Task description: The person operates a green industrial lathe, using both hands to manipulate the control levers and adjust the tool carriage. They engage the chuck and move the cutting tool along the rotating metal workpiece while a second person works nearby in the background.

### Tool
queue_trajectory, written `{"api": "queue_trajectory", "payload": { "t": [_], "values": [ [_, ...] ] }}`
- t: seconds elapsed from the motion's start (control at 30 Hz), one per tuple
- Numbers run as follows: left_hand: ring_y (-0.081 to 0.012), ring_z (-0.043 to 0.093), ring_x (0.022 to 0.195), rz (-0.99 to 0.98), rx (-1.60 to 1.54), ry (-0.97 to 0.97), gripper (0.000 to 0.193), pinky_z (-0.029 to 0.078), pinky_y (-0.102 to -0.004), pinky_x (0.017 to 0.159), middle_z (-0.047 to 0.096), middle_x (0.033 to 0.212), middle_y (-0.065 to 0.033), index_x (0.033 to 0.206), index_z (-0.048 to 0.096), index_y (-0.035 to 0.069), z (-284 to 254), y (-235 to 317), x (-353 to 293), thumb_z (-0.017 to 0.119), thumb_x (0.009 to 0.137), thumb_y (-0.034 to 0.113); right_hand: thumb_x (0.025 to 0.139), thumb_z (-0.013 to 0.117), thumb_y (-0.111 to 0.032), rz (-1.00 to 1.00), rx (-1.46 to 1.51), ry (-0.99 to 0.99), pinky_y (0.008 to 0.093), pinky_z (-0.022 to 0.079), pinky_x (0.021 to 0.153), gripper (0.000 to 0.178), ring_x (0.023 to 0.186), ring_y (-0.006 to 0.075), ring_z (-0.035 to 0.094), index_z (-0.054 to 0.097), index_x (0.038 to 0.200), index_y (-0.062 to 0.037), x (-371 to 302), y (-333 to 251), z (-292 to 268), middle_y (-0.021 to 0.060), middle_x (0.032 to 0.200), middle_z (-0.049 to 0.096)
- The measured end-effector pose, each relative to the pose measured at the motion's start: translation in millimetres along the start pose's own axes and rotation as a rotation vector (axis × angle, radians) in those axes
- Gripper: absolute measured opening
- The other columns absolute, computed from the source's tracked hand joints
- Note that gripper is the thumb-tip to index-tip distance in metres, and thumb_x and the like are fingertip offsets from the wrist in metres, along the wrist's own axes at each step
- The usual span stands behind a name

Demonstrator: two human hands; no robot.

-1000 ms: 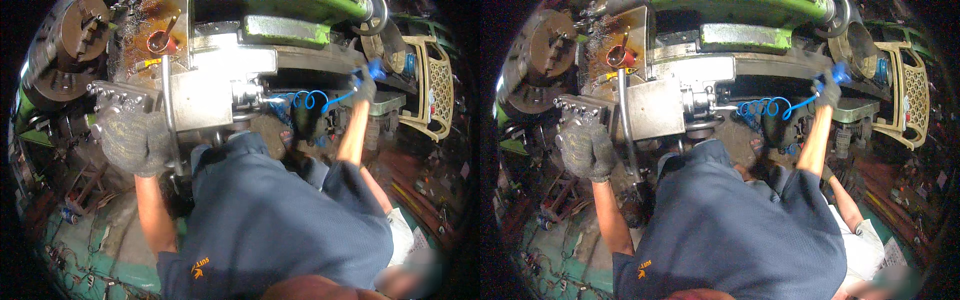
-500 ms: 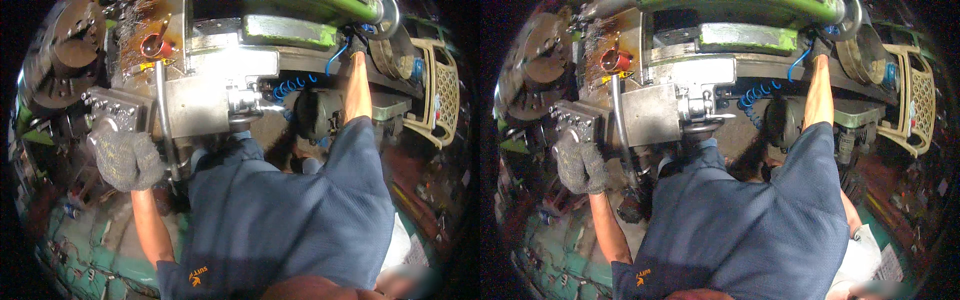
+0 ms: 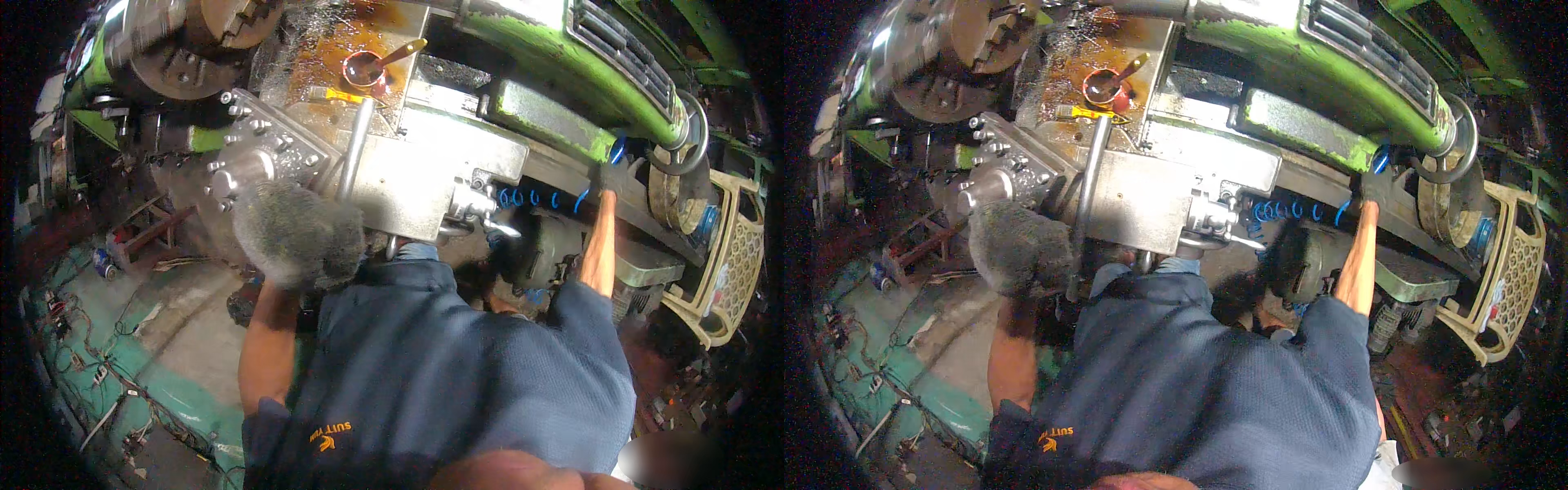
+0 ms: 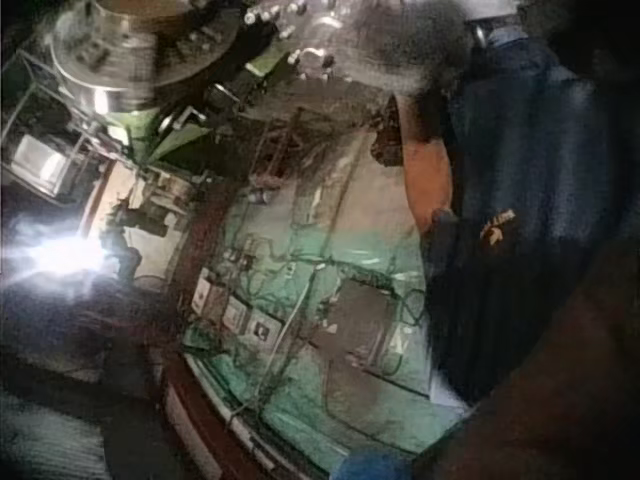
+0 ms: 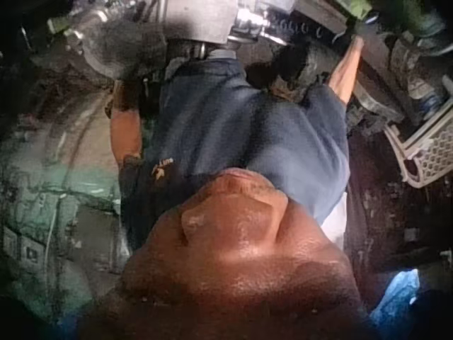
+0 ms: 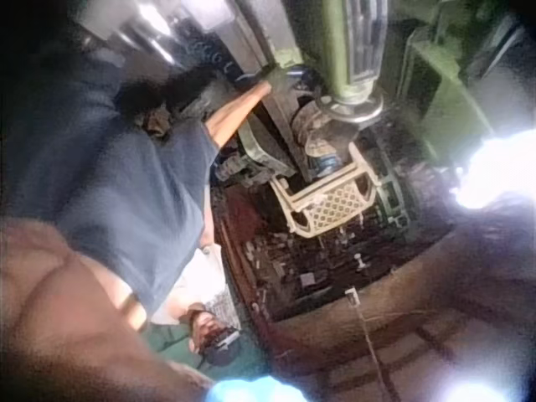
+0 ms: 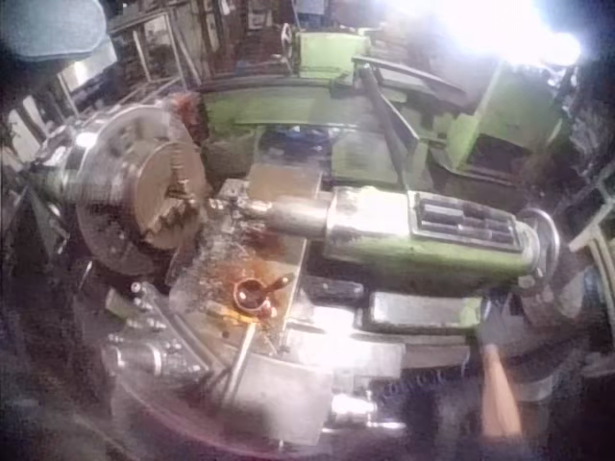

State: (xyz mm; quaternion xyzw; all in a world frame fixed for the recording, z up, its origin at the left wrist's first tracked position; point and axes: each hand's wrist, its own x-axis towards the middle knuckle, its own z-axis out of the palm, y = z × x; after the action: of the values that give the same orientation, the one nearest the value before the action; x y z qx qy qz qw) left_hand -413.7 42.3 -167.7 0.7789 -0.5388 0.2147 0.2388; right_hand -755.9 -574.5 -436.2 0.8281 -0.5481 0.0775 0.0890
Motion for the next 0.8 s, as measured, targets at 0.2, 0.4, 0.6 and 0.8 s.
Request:
{"api": "queue_trajectory", "payload": {
  "t": [0.2,0.4,0.6,0.8],
  "values": [
    [-0.0248,0.056,0.058,0.043,-0.036,0.030,0.014,0.041,-0.0457,0.051,0.053,0.062,-0.0025,0.069,0.060,0.020,6.2,-0.9,11.6,0.069,0.072,0.030,0.086,0.068,-0.038,0.067,0.134,0.105,0.0440,0.045,0.103,0.068,0.125,0.0375,0.059,0.050,0.147,-0.0154,-62.6,-30.8,-64.2,0.0188,0.137,0.062],
    [-0.0246,0.056,0.058,0.042,-0.052,0.074,0.014,0.041,-0.0455,0.051,0.053,0.063,-0.0023,0.069,0.060,0.020,5.0,-1.9,9.8,0.069,0.072,0.030,0.090,0.070,-0.029,0.219,0.595,0.127,0.0366,0.050,0.097,0.067,0.109,0.0205,0.067,0.045,0.151,-0.0120,-107.9,-137.6,-175.4,0.0114,0.122,0.071],
    [-0.0244,0.056,0.058,0.130,-0.156,0.096,0.014,0.041,-0.0453,0.051,0.053,0.063,-0.0021,0.070,0.060,0.021,24.2,-14.6,14.5,0.070,0.072,0.030,0.090,0.072,-0.030,-0.278,1.031,-0.350,0.0352,0.050,0.099,0.041,0.112,0.0229,0.066,0.068,0.124,-0.0083,-138.2,-321.0,-278.3,0.0122,0.117,0.072],
    [-0.0242,0.056,0.058,0.132,-0.183,0.135,0.014,0.041,-0.0451,0.051,0.053,0.063,-0.0019,0.070,0.060,0.021,19.7,-5.3,23.6,0.070,0.071,0.030,0.092,0.069,-0.032,-0.398,1.209,-0.460,0.0325,0.054,0.067,0.031,0.069,0.0158,0.067,0.071,0.111,-0.0071,-130.9,-453.3,-269.8,0.0118,0.091,0.074]
  ]
}}
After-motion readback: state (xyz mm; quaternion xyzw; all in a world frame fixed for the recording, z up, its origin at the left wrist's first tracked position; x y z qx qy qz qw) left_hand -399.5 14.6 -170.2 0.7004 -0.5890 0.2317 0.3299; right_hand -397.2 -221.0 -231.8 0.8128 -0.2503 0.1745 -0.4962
